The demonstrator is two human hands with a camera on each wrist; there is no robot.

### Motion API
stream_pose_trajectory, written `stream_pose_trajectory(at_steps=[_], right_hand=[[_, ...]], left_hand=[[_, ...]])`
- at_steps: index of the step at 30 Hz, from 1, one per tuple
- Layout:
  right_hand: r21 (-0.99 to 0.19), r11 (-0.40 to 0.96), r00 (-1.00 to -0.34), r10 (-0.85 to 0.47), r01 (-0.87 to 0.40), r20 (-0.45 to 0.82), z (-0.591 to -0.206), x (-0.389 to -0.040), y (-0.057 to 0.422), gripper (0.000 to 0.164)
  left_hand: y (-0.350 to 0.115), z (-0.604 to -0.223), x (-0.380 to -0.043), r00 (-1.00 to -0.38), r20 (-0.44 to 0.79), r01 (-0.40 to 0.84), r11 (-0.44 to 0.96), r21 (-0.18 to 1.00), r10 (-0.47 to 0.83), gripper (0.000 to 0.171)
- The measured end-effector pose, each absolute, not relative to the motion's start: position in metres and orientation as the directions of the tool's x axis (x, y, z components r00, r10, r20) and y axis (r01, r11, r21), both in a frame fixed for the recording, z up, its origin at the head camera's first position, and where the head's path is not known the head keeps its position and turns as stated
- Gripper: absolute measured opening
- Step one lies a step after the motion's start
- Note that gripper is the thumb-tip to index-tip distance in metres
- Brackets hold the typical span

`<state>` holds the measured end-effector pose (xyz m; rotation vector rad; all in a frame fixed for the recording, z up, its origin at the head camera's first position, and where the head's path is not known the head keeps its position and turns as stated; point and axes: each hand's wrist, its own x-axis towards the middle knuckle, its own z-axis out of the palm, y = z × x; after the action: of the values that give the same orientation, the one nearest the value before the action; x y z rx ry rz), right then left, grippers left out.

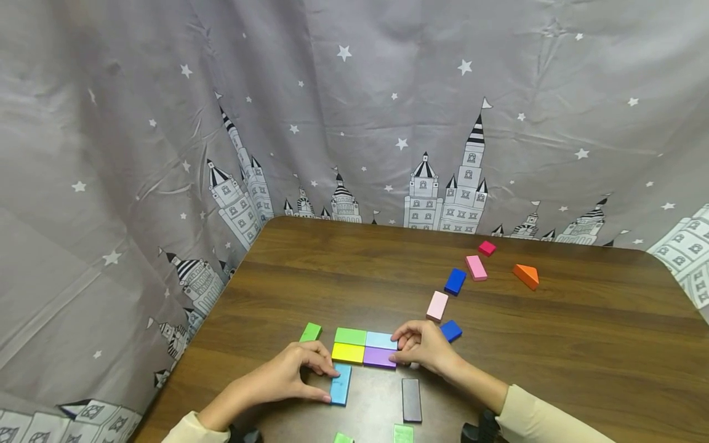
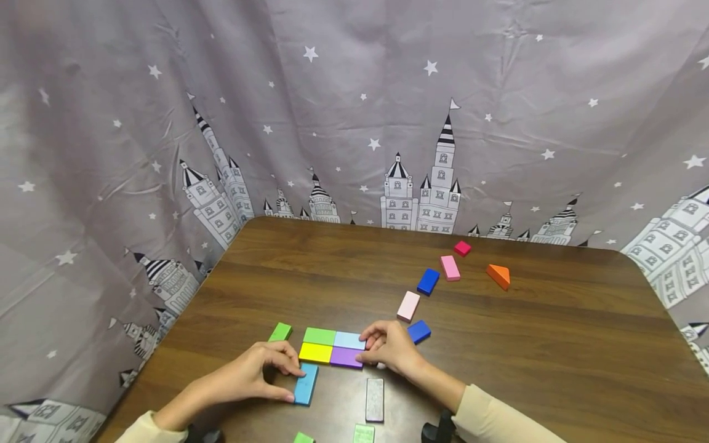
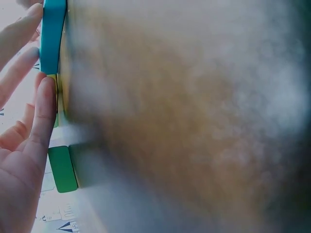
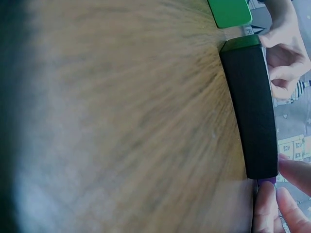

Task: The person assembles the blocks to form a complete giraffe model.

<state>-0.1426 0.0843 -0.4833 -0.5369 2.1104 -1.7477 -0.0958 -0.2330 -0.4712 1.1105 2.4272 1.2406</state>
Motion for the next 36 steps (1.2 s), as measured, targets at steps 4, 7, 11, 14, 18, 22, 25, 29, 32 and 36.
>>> stream_pose_trajectory(at_steps=[4, 7, 11, 14, 18, 22, 25, 29, 32, 36], right_hand=[[-0.984, 0.169, -0.868, -0.495, -0.063, -0.029, -0.4844, -0.1432, 0.0844, 0.029], [-0.984, 0.168, -0.868, -0.496, -0.062, -0.03, -0.4851, -0.1434, 0.0843, 0.029], [-0.984, 0.166, -0.867, -0.498, -0.062, -0.029, -0.4856, -0.1436, 0.0837, 0.03], [-0.985, 0.163, -0.866, -0.498, -0.058, -0.031, -0.4857, -0.1437, 0.0835, 0.03], [-0.985, 0.164, -0.866, -0.499, -0.059, -0.031, -0.4854, -0.1436, 0.0838, 0.029], [-0.983, 0.17, -0.865, -0.501, -0.076, -0.02, -0.4847, -0.1434, 0.0843, 0.029], [-0.982, 0.173, -0.865, -0.501, -0.081, -0.017, -0.4842, -0.1432, 0.0846, 0.028], [-0.982, 0.173, -0.865, -0.502, -0.075, -0.023, -0.4841, -0.1428, 0.0847, 0.028], [-0.984, 0.165, -0.863, -0.505, -0.067, -0.026, -0.4842, -0.1427, 0.0846, 0.029], [-0.988, 0.147, -0.861, -0.508, -0.053, -0.029, -0.4844, -0.1428, 0.0844, 0.03]], left_hand=[[-0.2335, -0.4709, -0.0957, -0.698, 0.153, 0.543, 0.378, 0.75, 0.7, 0.031], [-0.2337, -0.4707, -0.0961, -0.691, 0.161, 0.558, 0.379, 0.738, 0.704, 0.031], [-0.2342, -0.47, -0.0961, -0.684, 0.173, 0.576, 0.379, 0.724, 0.708, 0.031], [-0.2349, -0.4699, -0.0959, -0.687, 0.176, 0.577, 0.381, 0.722, 0.705, 0.031], [-0.2365, -0.4704, -0.0956, -0.693, 0.18, 0.574, 0.384, 0.723, 0.698, 0.03], [-0.2376, -0.4704, -0.096, -0.694, 0.194, 0.582, 0.382, 0.718, 0.693, 0.03], [-0.2377, -0.47, -0.0968, -0.694, 0.202, 0.586, 0.379, 0.716, 0.691, 0.029], [-0.2377, -0.4695, -0.0974, -0.692, 0.201, 0.586, 0.377, 0.718, 0.693, 0.029], [-0.2378, -0.4696, -0.0979, -0.691, 0.205, 0.589, 0.375, 0.716, 0.693, 0.029], [-0.238, -0.47, -0.0986, -0.694, 0.205, 0.588, 0.378, 0.715, 0.69, 0.029]])
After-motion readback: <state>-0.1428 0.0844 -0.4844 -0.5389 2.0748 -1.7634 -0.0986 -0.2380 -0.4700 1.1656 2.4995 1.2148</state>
